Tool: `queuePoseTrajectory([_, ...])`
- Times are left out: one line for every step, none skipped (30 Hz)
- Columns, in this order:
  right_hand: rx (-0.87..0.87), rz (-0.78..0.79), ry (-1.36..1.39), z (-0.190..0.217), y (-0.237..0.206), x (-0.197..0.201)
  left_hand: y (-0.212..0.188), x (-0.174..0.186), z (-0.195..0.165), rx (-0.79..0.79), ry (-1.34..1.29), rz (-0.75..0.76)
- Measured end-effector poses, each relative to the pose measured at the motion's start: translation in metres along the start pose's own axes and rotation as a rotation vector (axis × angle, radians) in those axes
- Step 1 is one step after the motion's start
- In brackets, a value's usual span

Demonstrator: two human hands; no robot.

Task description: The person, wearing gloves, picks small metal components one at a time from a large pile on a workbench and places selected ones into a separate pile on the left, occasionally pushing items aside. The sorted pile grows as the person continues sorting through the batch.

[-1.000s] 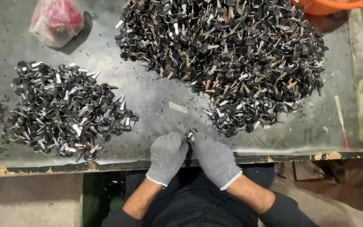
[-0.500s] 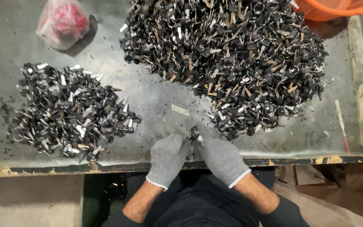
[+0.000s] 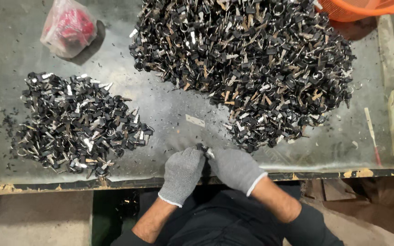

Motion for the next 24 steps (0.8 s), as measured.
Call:
queuePoseTrajectory([0.070, 0.045, 0.014, 0.000, 0.006, 0.003, 0.000, 0.000, 0.000, 0.008, 0.009, -0.001])
queuePoseTrajectory([0.139, 0.092, 0.031, 0.000, 0.010, 0.007, 0.000, 0.000, 0.000, 0.016, 0.016, 0.002])
queuePoseTrajectory([0.207, 0.137, 0.050, 0.001, 0.011, 0.009, 0.000, 0.001, 0.000, 0.017, 0.021, -0.012])
queuePoseTrajectory([0.253, 0.096, 0.145, 0.000, 0.010, 0.017, 0.000, 0.002, -0.001, 0.018, 0.023, -0.027])
queuePoseTrajectory([0.298, 0.057, 0.238, 0.000, 0.008, 0.024, 0.000, 0.003, -0.001, 0.021, 0.024, -0.043])
queuePoseTrajectory([0.345, 0.021, 0.325, 0.001, 0.004, 0.029, 0.000, 0.002, -0.002, 0.010, 0.026, -0.042])
queuePoseTrajectory([0.301, -0.032, 0.378, -0.004, 0.000, 0.032, -0.001, 0.002, -0.003, 0.005, 0.029, -0.043])
queuePoseTrajectory([0.261, -0.081, 0.427, -0.007, -0.006, 0.032, -0.001, 0.002, -0.002, 0.005, 0.034, -0.046])
queuePoseTrajectory([0.223, -0.125, 0.475, -0.009, -0.012, 0.030, -0.002, 0.001, -0.002, 0.008, 0.044, -0.036])
queuePoseTrajectory([0.173, -0.153, 0.372, -0.009, -0.016, 0.025, -0.002, -0.001, -0.001, 0.014, 0.053, -0.024])
queuePoseTrajectory([0.125, -0.182, 0.274, -0.008, -0.019, 0.018, -0.002, -0.001, -0.001, 0.016, 0.064, -0.008])
queuePoseTrajectory([0.075, -0.214, 0.179, -0.008, -0.022, 0.013, -0.003, -0.002, -0.002, 0.018, 0.067, 0.005])
queuePoseTrajectory([0.090, -0.237, 0.153, -0.004, -0.023, 0.009, -0.002, -0.001, -0.003, 0.012, 0.069, 0.019])
queuePoseTrajectory([0.102, -0.267, 0.130, -0.001, -0.022, 0.007, -0.001, -0.001, -0.004, -0.003, 0.072, 0.031])
queuePoseTrajectory([0.111, -0.302, 0.107, 0.000, -0.021, 0.008, 0.001, 0.000, -0.006, -0.017, 0.074, 0.049])
queuePoseTrajectory([0.077, -0.254, 0.111, -0.003, -0.017, 0.005, 0.002, 0.002, -0.008, -0.032, 0.075, 0.069])
queuePoseTrajectory([0.042, -0.203, 0.115, -0.008, -0.014, 0.003, 0.002, 0.005, -0.010, -0.047, 0.075, 0.091])
queuePoseTrajectory([0.009, -0.151, 0.117, -0.012, -0.012, 0.003, 0.002, 0.008, -0.011, -0.054, 0.031, 0.125])
queuePoseTrajectory([0.068, -0.219, 0.170, -0.011, -0.013, 0.010, 0.001, 0.012, -0.011, -0.056, -0.012, 0.156])
queuePoseTrajectory([0.130, -0.286, 0.222, -0.009, -0.016, 0.018, 0.001, 0.016, -0.010, -0.056, -0.052, 0.185])
queuePoseTrajectory([0.196, -0.353, 0.273, -0.007, -0.021, 0.024, 0.003, 0.021, -0.007, -0.048, -0.088, 0.176])
queuePoseTrajectory([0.120, -0.271, 0.235, -0.010, -0.021, 0.017, 0.005, 0.026, -0.003, -0.035, -0.124, 0.166])
queuePoseTrajectory([0.043, -0.188, 0.199, -0.013, -0.023, 0.009, 0.006, 0.028, -0.001, -0.022, -0.161, 0.160])
queuePoseTrajectory([-0.037, -0.102, 0.164, -0.014, -0.025, 0.000, 0.009, 0.034, 0.001, -0.018, -0.089, 0.083])
Point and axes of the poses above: each hand's wrist, its own y-axis towards the middle knuckle, its own x-axis out of the back of the hand, z = x × y, the point moved 7 cm from there along y, towards the middle knuckle, and after that the axes turned 12 degrees about y, right-handed, at the moved point
